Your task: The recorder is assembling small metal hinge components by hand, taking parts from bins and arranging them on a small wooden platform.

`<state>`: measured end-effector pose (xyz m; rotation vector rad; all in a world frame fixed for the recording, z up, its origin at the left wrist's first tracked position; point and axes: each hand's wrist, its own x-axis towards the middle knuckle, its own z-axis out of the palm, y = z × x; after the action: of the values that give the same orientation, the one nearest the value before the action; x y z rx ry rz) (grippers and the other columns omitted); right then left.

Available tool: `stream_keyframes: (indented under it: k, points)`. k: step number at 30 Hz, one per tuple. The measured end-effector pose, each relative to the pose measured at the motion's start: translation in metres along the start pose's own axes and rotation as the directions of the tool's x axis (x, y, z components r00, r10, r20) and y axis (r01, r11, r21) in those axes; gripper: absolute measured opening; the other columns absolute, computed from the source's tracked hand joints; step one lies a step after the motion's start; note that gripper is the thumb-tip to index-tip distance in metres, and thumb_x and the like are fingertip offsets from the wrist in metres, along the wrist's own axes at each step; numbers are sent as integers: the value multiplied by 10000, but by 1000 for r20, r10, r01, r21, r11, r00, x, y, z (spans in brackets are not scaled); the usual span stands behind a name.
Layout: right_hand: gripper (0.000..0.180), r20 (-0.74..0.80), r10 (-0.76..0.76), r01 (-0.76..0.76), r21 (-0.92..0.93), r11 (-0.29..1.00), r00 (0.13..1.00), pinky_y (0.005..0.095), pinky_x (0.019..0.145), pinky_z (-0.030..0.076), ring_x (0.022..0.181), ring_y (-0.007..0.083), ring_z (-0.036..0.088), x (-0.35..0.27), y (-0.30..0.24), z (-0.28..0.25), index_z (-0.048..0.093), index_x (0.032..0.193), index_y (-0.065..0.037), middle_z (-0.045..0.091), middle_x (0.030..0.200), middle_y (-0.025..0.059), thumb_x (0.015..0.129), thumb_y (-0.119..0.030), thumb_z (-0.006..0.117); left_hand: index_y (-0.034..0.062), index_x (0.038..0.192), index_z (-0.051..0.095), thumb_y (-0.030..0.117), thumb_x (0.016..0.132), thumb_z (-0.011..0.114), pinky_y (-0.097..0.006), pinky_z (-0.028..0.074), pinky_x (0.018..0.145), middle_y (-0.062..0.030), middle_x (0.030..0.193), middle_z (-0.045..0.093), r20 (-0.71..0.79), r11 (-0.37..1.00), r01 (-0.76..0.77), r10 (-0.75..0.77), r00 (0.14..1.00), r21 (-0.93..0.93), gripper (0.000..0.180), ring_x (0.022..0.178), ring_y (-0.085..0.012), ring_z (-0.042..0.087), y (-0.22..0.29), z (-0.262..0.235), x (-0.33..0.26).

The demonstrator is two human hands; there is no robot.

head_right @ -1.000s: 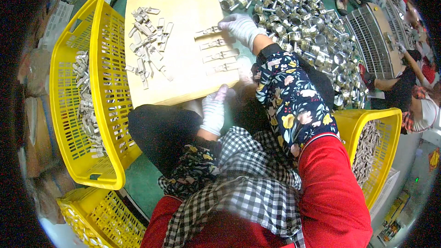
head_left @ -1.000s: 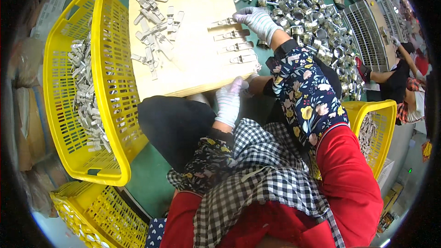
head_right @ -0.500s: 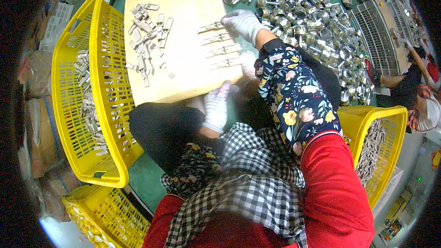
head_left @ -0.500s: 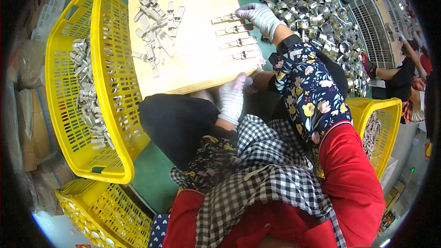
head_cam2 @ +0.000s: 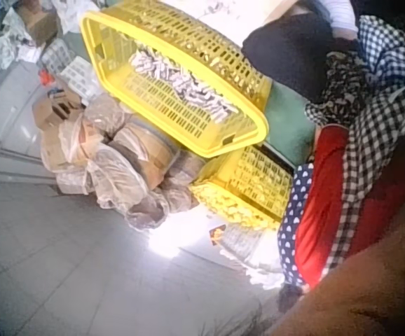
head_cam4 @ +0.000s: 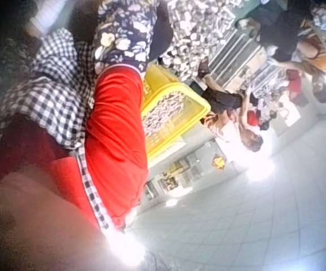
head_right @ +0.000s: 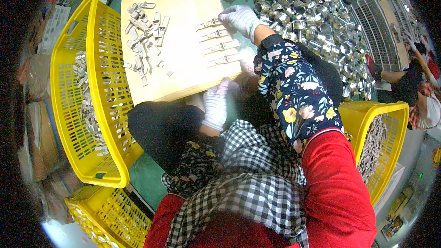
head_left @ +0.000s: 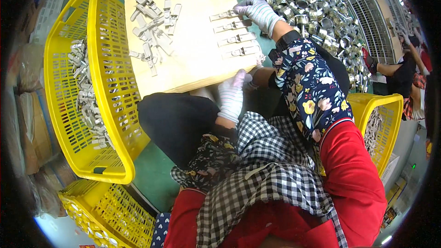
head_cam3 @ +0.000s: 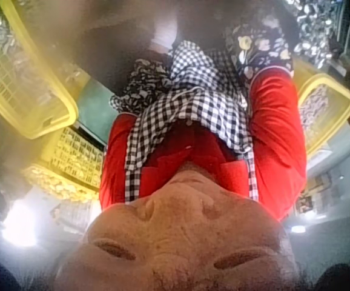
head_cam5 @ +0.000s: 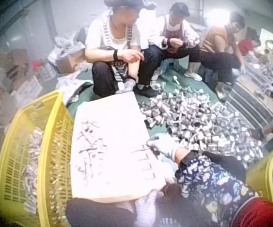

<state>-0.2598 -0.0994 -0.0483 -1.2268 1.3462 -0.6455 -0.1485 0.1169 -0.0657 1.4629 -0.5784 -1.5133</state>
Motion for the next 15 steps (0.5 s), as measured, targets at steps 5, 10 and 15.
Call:
stream_keyframes:
  k: [5, 10, 15]
  points:
    - [335, -26, -25, 22, -89, 996, 999, 292, 720, 483, 775, 174, 613, -1, 0, -3, 646, 969, -5, 659, 858, 105, 737, -245, 678, -2, 822, 669, 285, 877, 575, -276, 425, 746, -69, 811, 663, -26, 998, 19, -21, 999, -65, 307, 747, -144, 572, 4, 6, -3]
    - [257, -91, -175, 135, -335, 932, 980, 300, 661, 488, 723, 175, 600, 3, 4, 0, 609, 895, -17, 638, 813, 91, 752, -221, 671, -3, 826, 669, 288, 874, 580, -277, 429, 755, -77, 810, 665, -15, 998, -22, 21, 1000, -53, 308, 753, -148, 580, -1, 3, 1]
    - [336, -83, -627, 187, -917, 353, 775, 379, 781, 477, 844, 281, 614, -43, -47, 22, 624, 993, -85, 635, 919, 100, 783, -346, 639, -12, 869, 661, 281, 874, 582, -293, 456, 709, -84, 812, 670, -18, 999, -36, 36, 999, -20, 303, 741, -143, 583, -11, -3, 6]
